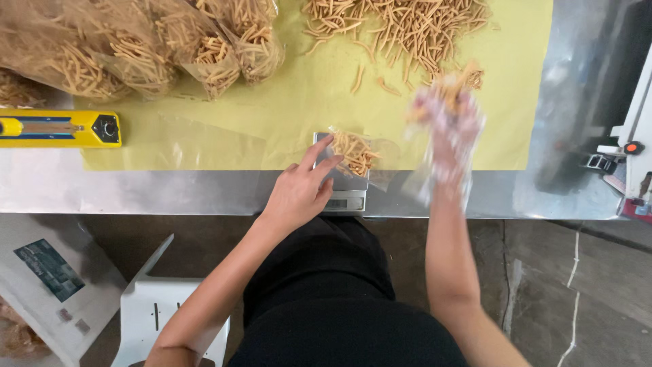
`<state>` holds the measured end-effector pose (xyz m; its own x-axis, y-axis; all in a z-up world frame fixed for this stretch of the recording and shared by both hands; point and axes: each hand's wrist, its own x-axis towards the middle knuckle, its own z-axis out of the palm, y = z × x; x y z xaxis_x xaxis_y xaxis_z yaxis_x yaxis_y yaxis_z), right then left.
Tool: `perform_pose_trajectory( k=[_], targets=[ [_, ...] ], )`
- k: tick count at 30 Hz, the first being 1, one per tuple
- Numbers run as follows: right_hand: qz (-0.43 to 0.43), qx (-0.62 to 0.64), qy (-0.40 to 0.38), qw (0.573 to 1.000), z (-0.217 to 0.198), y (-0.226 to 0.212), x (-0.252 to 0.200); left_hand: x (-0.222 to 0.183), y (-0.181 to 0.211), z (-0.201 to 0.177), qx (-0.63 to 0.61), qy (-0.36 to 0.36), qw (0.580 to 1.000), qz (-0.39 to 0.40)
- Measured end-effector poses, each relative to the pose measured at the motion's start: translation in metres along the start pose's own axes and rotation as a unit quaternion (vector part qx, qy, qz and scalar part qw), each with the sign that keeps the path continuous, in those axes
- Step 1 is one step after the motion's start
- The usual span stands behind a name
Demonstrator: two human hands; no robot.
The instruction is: The person scoops thin, stick-like snacks from a bulk pile on a yellow mat into small clear plastic bags. They place each filled bag onto a digital scale to verify the weight, then move the bag aside to a stack of completed packages. The process is repeated continuously throughout the clip.
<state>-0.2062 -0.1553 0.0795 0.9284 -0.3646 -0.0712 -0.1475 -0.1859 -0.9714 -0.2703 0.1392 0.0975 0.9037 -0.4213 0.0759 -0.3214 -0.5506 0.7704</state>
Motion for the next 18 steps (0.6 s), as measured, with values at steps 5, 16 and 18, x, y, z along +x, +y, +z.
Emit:
perform_pose_trajectory(
  k=[5, 16, 18],
  targets=[
    [-0.089, -0.271, 0.004, 0.959, 0.002, 0.026, 0.155, -0.001, 0.003, 0.001, 0.005, 0.008, 1.0, 0.001],
    [0.05, -0.094, -0.076, 0.991, -0.046, 0.015, 0.061, -0.016, -0.007, 0.008, -0.015, 0.035, 0.998, -0.047],
    [-0.02, -0.223, -0.042, 0.974, -0.059, 0.039, 0.023, -0.011, -0.008, 0.009, 0.001, 0.026, 0.999, -0.045]
  ],
)
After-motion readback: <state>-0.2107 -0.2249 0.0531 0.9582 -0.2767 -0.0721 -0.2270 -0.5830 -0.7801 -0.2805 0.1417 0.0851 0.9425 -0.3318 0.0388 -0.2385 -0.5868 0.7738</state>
